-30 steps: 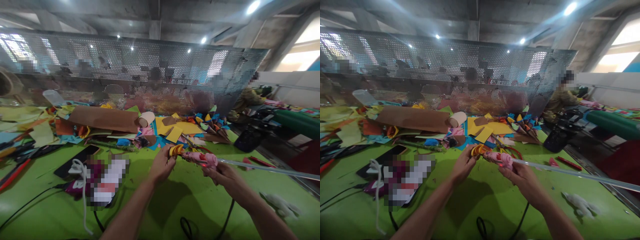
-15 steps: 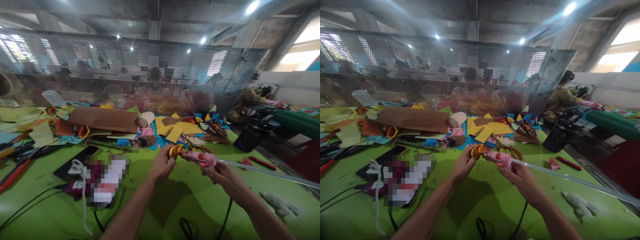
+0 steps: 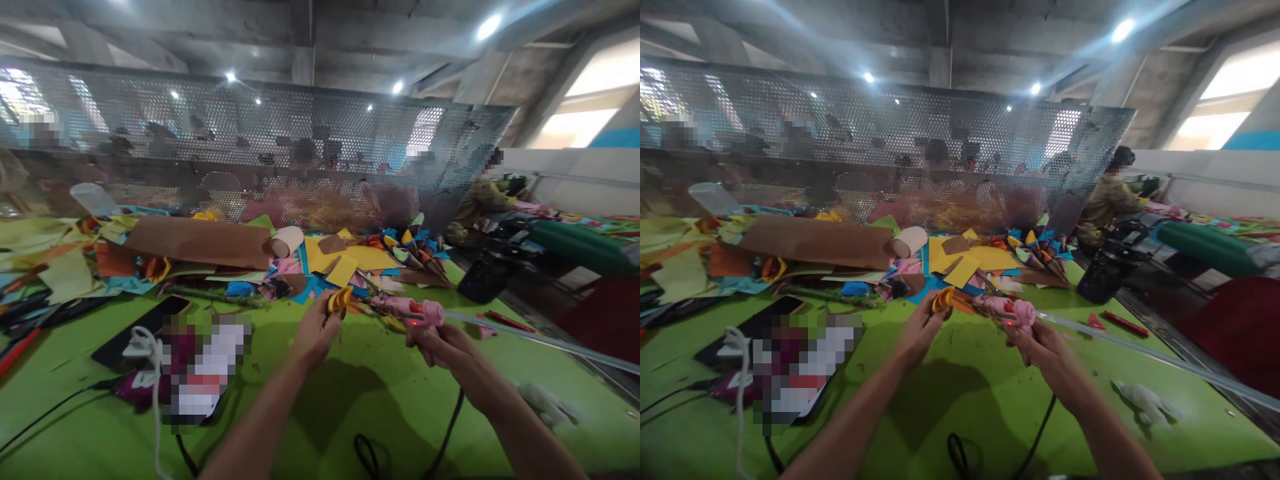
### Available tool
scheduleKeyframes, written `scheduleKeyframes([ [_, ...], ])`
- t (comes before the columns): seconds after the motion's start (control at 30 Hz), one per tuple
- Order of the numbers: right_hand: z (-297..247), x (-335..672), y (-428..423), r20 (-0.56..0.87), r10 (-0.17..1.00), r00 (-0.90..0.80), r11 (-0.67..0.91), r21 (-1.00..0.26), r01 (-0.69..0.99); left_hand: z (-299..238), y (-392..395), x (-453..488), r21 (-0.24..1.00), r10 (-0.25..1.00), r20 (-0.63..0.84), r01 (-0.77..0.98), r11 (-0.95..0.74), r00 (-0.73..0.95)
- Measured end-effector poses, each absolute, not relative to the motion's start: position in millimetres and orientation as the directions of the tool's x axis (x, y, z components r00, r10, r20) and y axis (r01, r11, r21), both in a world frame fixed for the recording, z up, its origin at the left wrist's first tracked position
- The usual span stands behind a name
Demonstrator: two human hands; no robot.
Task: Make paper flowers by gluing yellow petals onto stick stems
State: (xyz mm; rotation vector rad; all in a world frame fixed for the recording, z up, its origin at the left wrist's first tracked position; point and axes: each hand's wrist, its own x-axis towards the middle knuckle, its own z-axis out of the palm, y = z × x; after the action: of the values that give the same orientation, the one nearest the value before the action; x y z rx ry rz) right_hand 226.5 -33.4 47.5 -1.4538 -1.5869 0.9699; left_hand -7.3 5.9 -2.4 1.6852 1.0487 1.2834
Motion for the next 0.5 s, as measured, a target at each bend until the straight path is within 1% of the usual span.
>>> scheduleKeyframes([
  [0.1, 43.3, 240.7, -28.6, 0.099, 0.994, 0.046, 0.075, -0.928, 0.365, -6.7, 9.0, -5.5, 0.92, 0.921, 0.365, 0.1, -0.379, 0.134],
  [0.17, 36.9, 253.3, -21.5, 0.145, 0.972, 0.184, 0.08, -0.944, 0.32, -9.2, 10.1, -4.6, 0.925, 0.923, 0.366, 0.061, -0.375, 0.119],
  [0.23, 28.9, 267.3, -11.5, 0.128, 0.941, 0.314, 0.036, -0.959, 0.282, -10.1, 9.7, -4.6, 0.933, 0.927, 0.356, 0.014, -0.361, 0.12],
  [0.27, 25.0, 274.4, -5.7, 0.104, 0.933, 0.344, -0.001, -0.956, 0.293, -10.0, 9.1, -5.0, 0.936, 0.928, 0.349, -0.01, -0.351, 0.129],
  [0.33, 18.4, 288.2, 6.3, 0.073, 0.928, 0.364, -0.106, -0.888, 0.448, -9.4, 7.9, -6.1, 0.944, 0.933, 0.329, -0.047, -0.325, 0.146],
  [0.5, 11.0, 315.7, 29.7, 0.04, 0.924, 0.381, -0.233, -0.729, 0.643, -11.1, 10.0, -7.6, 0.959, 0.951, 0.277, -0.099, -0.266, 0.135],
])
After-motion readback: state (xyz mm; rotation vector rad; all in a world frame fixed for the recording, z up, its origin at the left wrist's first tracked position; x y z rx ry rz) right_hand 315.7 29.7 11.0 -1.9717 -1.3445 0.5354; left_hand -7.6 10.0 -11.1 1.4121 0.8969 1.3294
